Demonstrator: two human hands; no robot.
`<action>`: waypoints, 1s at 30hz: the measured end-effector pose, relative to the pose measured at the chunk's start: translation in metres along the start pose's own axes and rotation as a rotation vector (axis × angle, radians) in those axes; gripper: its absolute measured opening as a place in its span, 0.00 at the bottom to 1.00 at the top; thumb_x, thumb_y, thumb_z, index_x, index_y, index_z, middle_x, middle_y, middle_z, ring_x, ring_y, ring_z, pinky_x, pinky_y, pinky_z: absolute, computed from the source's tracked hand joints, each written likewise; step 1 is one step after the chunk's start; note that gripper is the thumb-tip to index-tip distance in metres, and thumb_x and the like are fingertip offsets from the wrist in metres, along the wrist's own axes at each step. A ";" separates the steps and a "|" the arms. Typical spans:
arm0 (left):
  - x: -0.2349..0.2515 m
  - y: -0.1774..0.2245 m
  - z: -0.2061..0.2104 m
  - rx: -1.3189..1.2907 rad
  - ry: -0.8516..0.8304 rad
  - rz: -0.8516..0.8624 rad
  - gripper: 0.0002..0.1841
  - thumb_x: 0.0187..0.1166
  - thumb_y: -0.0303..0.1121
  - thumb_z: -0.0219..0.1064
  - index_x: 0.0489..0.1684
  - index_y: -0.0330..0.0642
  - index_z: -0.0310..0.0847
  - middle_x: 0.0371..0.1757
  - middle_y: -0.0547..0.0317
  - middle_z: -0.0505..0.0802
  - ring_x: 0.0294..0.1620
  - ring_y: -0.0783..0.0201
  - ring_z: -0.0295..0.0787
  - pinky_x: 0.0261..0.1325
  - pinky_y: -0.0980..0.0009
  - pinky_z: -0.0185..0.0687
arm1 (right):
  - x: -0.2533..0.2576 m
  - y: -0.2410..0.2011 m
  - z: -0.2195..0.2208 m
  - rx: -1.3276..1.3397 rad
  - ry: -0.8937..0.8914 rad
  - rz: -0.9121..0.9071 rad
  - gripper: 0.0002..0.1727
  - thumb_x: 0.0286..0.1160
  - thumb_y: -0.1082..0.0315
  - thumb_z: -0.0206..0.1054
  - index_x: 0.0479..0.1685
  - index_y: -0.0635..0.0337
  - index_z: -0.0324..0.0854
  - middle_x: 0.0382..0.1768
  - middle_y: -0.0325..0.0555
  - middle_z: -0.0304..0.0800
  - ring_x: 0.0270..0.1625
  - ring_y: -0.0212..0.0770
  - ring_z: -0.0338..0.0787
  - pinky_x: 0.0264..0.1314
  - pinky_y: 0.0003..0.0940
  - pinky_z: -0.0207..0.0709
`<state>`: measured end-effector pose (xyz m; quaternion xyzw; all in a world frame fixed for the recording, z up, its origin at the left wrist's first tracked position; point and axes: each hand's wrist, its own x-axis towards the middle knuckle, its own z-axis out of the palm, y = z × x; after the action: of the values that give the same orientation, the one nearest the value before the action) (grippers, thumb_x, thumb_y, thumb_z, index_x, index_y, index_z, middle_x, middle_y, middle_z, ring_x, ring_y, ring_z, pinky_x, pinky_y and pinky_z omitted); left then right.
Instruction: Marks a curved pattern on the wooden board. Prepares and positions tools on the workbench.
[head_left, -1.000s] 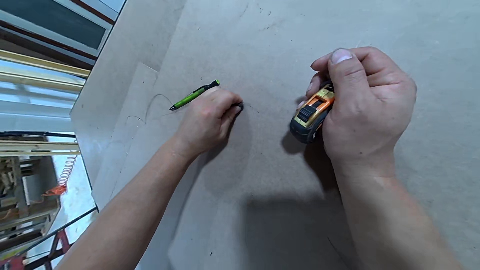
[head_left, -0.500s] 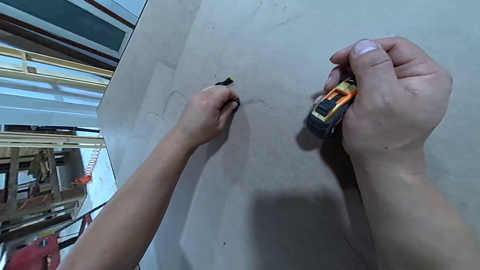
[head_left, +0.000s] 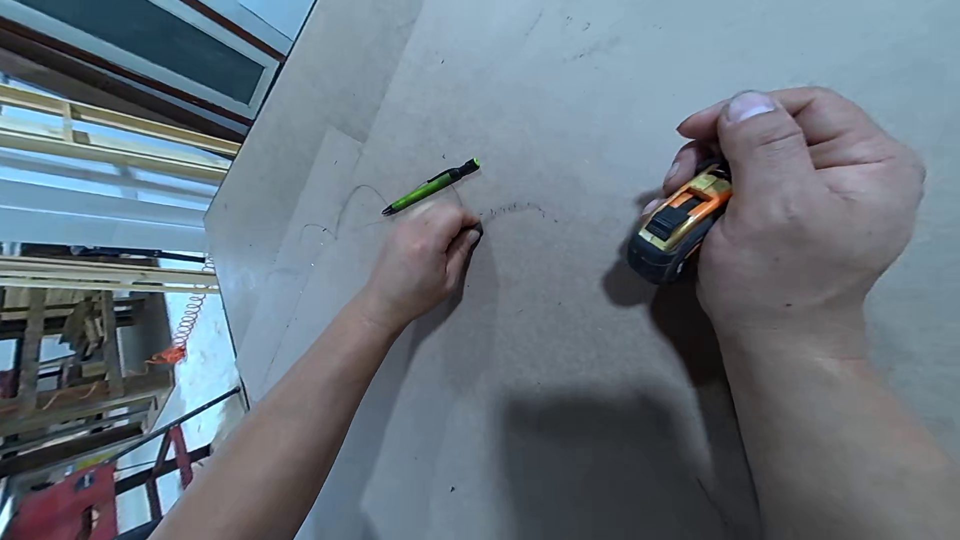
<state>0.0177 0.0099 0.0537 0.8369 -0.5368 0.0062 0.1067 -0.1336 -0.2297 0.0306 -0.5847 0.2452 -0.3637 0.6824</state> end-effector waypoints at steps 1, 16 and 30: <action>0.004 0.000 0.004 0.004 0.016 -0.009 0.09 0.85 0.31 0.63 0.47 0.36 0.89 0.40 0.53 0.92 0.42 0.62 0.90 0.51 0.66 0.87 | -0.001 0.000 -0.001 -0.009 -0.007 0.005 0.14 0.92 0.65 0.55 0.42 0.55 0.86 0.26 0.32 0.89 0.26 0.31 0.89 0.28 0.29 0.88; -0.031 0.056 0.019 -0.019 -0.044 -0.502 0.43 0.85 0.66 0.51 0.95 0.45 0.55 0.95 0.52 0.61 0.95 0.54 0.54 0.94 0.46 0.51 | -0.002 -0.002 0.001 -0.009 -0.023 -0.009 0.14 0.92 0.65 0.55 0.42 0.56 0.86 0.27 0.33 0.89 0.27 0.31 0.89 0.29 0.28 0.87; -0.021 0.086 0.031 -0.237 0.010 -0.232 0.32 0.88 0.57 0.55 0.83 0.47 0.75 0.91 0.51 0.68 0.94 0.53 0.57 0.93 0.46 0.57 | -0.002 -0.001 -0.001 0.002 -0.008 -0.008 0.14 0.93 0.65 0.54 0.42 0.55 0.86 0.27 0.33 0.89 0.27 0.32 0.90 0.30 0.29 0.88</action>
<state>-0.0715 -0.0112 0.0353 0.8748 -0.4329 -0.0655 0.2074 -0.1358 -0.2285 0.0309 -0.5866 0.2396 -0.3643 0.6825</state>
